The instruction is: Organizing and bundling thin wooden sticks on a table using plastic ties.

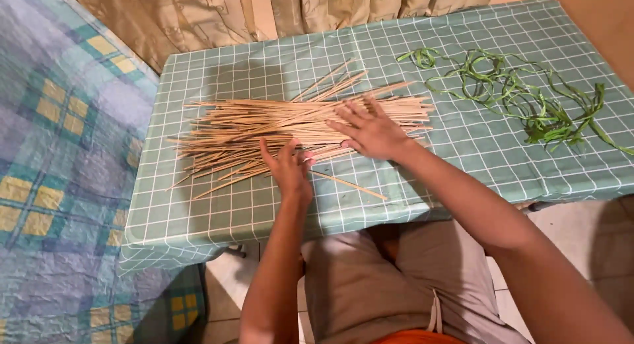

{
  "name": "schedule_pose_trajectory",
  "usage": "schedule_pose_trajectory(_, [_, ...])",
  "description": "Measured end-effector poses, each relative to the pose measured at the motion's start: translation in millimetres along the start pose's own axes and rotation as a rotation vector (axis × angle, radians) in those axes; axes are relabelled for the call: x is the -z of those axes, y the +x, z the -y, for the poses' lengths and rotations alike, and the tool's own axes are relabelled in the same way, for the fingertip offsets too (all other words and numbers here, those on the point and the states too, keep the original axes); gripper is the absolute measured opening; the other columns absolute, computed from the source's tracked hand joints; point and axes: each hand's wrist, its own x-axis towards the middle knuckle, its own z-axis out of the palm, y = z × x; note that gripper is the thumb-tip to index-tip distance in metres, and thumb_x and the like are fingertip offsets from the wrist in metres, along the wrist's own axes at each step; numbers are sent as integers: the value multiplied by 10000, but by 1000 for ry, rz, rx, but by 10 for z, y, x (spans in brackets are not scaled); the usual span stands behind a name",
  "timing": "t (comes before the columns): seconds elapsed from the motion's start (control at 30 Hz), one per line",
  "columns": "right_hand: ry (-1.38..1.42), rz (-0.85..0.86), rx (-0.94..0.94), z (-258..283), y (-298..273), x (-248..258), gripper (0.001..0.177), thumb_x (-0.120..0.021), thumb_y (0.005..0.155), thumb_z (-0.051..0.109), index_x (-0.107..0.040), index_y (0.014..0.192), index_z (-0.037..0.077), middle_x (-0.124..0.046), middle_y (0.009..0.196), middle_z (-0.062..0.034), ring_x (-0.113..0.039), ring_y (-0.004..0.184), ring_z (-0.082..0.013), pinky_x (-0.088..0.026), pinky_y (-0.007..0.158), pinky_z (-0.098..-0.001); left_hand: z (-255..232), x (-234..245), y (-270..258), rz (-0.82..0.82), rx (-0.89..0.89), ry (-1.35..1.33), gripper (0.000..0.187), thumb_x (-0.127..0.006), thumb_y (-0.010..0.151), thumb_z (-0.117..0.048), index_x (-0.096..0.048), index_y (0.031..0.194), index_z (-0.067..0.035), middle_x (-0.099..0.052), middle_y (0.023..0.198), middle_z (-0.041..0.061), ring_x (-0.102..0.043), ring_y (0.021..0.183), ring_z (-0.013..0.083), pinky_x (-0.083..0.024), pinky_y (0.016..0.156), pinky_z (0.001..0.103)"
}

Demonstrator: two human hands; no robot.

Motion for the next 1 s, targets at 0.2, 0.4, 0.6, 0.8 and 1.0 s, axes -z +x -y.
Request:
schedule_pose_trajectory(0.2, [92, -56, -173, 76, -153, 205, 692, -701, 873, 575, -528, 1502, 344, -445, 1589, -84, -363, 1502, -356, -269, 1200, -625, 98, 26, 95, -37, -20, 26, 644, -660, 918, -174, -377, 1488, -276, -618, 1021, 38, -670, 561, 164, -634, 464, 257])
schedule_pose_trajectory(0.4, [105, -309, -288, 63, -606, -38, 151, -792, 858, 365, -809, 991, 296, -631, 1375, -38, -488, 1414, -357, -351, 1172, -561, 94, 60, 30, -5, -54, 5, 480, -642, 900, -166, -488, 1354, -190, -608, 922, 25, -650, 548, 159, -623, 457, 281])
schedule_pose_trajectory(0.6, [-1, -427, -308, -296, -848, -785, 337, -756, 724, 177, -785, 1035, 303, -643, 1037, 53, -571, 1080, -258, -488, 950, -424, 70, 51, -30, 36, -34, 47, 304, -592, 902, -153, -585, 1205, -126, -621, 825, 48, -642, 539, 145, -580, 436, 250])
schedule_pose_trajectory(0.8, [-86, -368, -549, -212, -959, -16, 437, -772, 604, 93, -750, 1024, 214, -630, 981, 21, -603, 988, -227, -437, 944, -437, 176, 42, -82, 256, -57, 20, 240, -662, 903, -280, -644, 1058, -96, -616, 769, 120, -645, 546, 204, -570, 464, 317])
schedule_pose_trajectory(1.0, [44, -489, -804, 144, -1325, 301, 333, -738, 734, 55, -792, 983, 271, -602, 1096, 30, -582, 1052, -281, -428, 922, -488, 450, 72, 7, 360, -40, 146, 251, -696, 862, -225, -714, 969, 1, -641, 729, 206, -661, 518, 265, -570, 449, 380])
